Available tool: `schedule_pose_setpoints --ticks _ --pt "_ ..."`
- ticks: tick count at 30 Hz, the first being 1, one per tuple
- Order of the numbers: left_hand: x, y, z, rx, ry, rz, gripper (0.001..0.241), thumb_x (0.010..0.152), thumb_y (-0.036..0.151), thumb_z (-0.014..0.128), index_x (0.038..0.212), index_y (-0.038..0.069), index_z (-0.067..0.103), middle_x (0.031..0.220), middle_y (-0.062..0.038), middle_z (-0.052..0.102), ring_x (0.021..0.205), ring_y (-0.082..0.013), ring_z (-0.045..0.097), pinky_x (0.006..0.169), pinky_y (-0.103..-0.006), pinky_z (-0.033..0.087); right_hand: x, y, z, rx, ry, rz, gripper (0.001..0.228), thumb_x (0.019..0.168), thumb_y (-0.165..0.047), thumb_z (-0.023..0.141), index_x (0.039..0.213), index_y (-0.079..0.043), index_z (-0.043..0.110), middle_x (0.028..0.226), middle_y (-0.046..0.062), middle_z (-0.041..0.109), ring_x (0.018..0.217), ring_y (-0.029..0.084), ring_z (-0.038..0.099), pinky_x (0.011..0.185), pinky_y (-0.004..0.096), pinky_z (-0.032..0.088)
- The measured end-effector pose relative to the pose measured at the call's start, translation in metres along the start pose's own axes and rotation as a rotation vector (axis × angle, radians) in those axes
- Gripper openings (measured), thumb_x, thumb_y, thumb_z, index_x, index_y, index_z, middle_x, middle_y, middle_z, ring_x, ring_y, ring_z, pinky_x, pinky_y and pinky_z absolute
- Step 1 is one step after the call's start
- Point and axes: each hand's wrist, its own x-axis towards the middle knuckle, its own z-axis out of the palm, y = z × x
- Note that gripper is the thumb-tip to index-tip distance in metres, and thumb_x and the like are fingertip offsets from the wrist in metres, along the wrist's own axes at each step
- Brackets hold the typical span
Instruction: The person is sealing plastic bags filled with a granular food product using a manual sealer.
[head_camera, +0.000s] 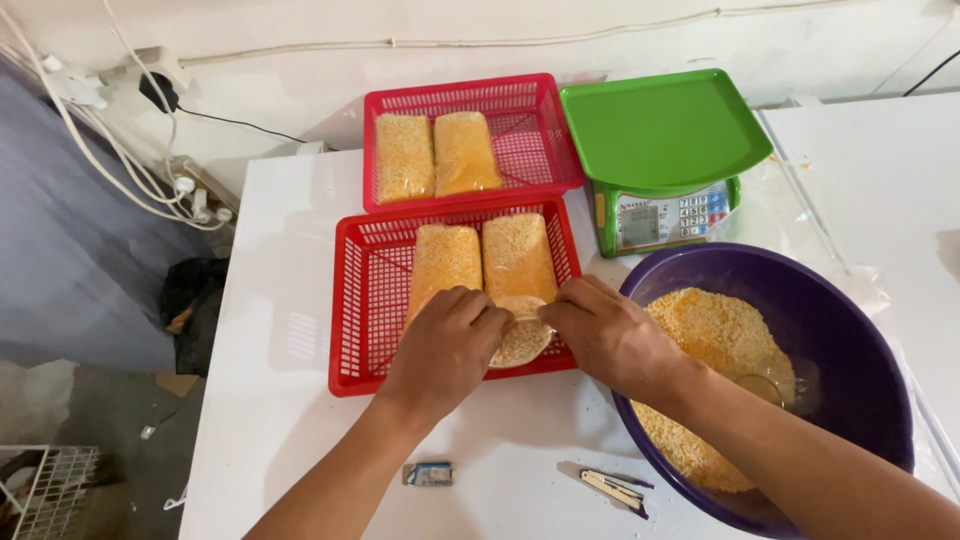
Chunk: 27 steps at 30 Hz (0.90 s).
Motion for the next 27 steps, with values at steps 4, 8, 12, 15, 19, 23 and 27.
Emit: schedule_pose_setpoints --ticks 4,8,12,15,19,23,27 --pt "-0.002 0.002 0.003 0.035 0.0 0.018 0.009 0.091 0.013 0.07 0.095 0.005 0.072 0.086 -0.008 0.063 0.087 -0.0257 0.062 0.081 -0.0404 0.051 0.001 0.001 -0.004 0.087 0.0 0.136 0.012 0.083 -0.003 0.071 0.095 -0.003 0.074 0.093 0.011 0.066 0.085 0.028 0.068 0.076 0.038 0.058" --pt "-0.003 0.006 0.005 -0.012 0.029 -0.022 0.01 0.09 0.012 0.071 0.096 0.005 0.072 0.088 -0.008 0.062 0.088 -0.0263 0.061 0.081 -0.0401 0.051 0.0 0.002 -0.006 0.189 -0.024 0.293 0.008 0.085 -0.007 0.074 0.092 -0.003 0.074 0.093 0.012 0.069 0.08 0.03 0.071 0.07 0.039 0.058" --pt "0.0 0.01 0.009 -0.012 0.054 -0.072 0.008 0.09 0.012 0.073 0.095 0.006 0.072 0.088 -0.008 0.061 0.086 -0.0279 0.059 0.079 -0.0405 0.051 -0.001 -0.004 -0.008 0.171 0.018 0.275 0.011 0.087 -0.005 0.072 0.098 -0.002 0.072 0.093 0.014 0.068 0.081 0.033 0.07 0.069 0.041 0.058" --pt "0.0 0.008 0.013 0.016 0.068 -0.05 0.01 0.088 0.01 0.072 0.096 0.006 0.072 0.087 -0.007 0.06 0.085 -0.028 0.059 0.08 -0.0417 0.05 -0.002 -0.004 -0.011 0.089 -0.013 0.179 0.019 0.086 0.0 0.069 0.104 -0.003 0.071 0.093 0.014 0.066 0.084 0.034 0.068 0.072 0.043 0.057" --pt "0.0 0.008 0.014 -0.01 0.093 -0.043 0.008 0.089 0.011 0.072 0.096 0.006 0.071 0.088 -0.006 0.061 0.087 -0.0277 0.059 0.08 -0.0414 0.05 -0.002 0.005 -0.014 0.054 -0.101 0.061 0.023 0.082 0.003 0.068 0.104 -0.004 0.073 0.092 0.014 0.065 0.086 0.032 0.067 0.074 0.043 0.056" --pt "0.0 0.007 0.019 -0.017 0.088 -0.029 0.008 0.09 0.011 0.072 0.094 0.005 0.07 0.088 -0.007 0.06 0.089 -0.0264 0.059 0.083 -0.0416 0.05 0.004 0.007 -0.02 0.067 -0.119 -0.032 0.022 0.082 0.0 0.07 0.103 -0.004 0.073 0.096 0.012 0.066 0.088 0.031 0.068 0.077 0.04 0.058" --pt "0.004 0.004 0.015 -0.03 0.04 -0.031 0.008 0.088 0.01 0.072 0.094 0.005 0.071 0.088 -0.007 0.061 0.086 -0.0269 0.059 0.081 -0.0411 0.05 0.009 0.01 -0.03 0.074 -0.171 -0.067 0.027 0.078 0.001 0.069 0.104 -0.002 0.074 0.098 0.013 0.067 0.087 0.03 0.069 0.076 0.039 0.059"
